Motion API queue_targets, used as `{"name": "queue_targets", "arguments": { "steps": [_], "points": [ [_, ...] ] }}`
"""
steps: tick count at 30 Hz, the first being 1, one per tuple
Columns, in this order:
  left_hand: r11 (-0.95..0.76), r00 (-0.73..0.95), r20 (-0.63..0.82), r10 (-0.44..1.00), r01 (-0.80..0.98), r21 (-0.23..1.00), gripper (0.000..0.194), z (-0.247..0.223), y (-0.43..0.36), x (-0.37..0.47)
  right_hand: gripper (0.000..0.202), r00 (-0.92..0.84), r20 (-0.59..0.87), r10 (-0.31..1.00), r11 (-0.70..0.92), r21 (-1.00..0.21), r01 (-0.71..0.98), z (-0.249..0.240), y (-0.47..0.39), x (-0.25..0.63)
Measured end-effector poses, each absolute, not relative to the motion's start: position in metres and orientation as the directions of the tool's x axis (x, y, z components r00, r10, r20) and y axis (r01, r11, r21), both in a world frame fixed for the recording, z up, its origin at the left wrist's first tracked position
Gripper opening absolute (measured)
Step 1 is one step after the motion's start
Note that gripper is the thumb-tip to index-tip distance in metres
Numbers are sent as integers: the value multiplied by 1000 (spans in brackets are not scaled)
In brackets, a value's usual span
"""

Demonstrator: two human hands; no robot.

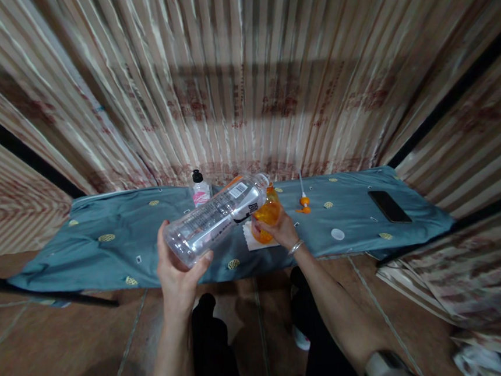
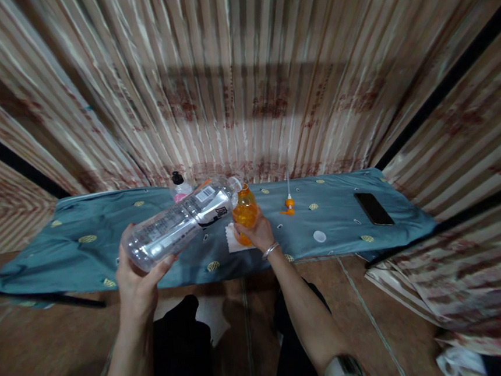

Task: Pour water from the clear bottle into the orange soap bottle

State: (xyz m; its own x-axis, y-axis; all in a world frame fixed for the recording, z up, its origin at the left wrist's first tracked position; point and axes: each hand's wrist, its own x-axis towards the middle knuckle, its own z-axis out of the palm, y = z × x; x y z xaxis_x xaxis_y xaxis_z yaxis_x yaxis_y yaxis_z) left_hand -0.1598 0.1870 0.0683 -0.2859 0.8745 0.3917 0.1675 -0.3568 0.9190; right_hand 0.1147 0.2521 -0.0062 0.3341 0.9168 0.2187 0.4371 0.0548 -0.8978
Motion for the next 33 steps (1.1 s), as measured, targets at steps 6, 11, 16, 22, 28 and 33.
{"name": "queue_targets", "arguments": {
  "steps": [6, 11, 16, 22, 28, 33],
  "points": [
    [-376, -275, 410, 870, 167, 911, 111, 66, 188, -161, 62, 334, 219, 917, 53, -895, 442, -6, 252, 114],
    [-367, -293, 392, 872, 139, 920, 113, 67, 188, -158, 62, 327, 206, 922, 51, -904, 425, -5, 252, 115],
    [-361, -289, 381, 878, 121, 925, 113, 71, 186, -157, 63, 332, 210, 920, 51, -902, 429, -7, 252, 115],
    [-378, -288, 393, 873, 108, 920, 108, 73, 186, -156, 70, 312, 220, 924, 73, -903, 423, -6, 252, 115],
    [-370, -287, 377, 881, 78, 926, 114, 74, 185, -154, 73, 303, 234, 924, 79, -891, 447, -8, 252, 114],
    [-349, -324, 336, 884, 19, 937, 121, 77, 185, -151, 72, 324, 225, 919, 57, -888, 456, -10, 252, 114]
  ]
}}
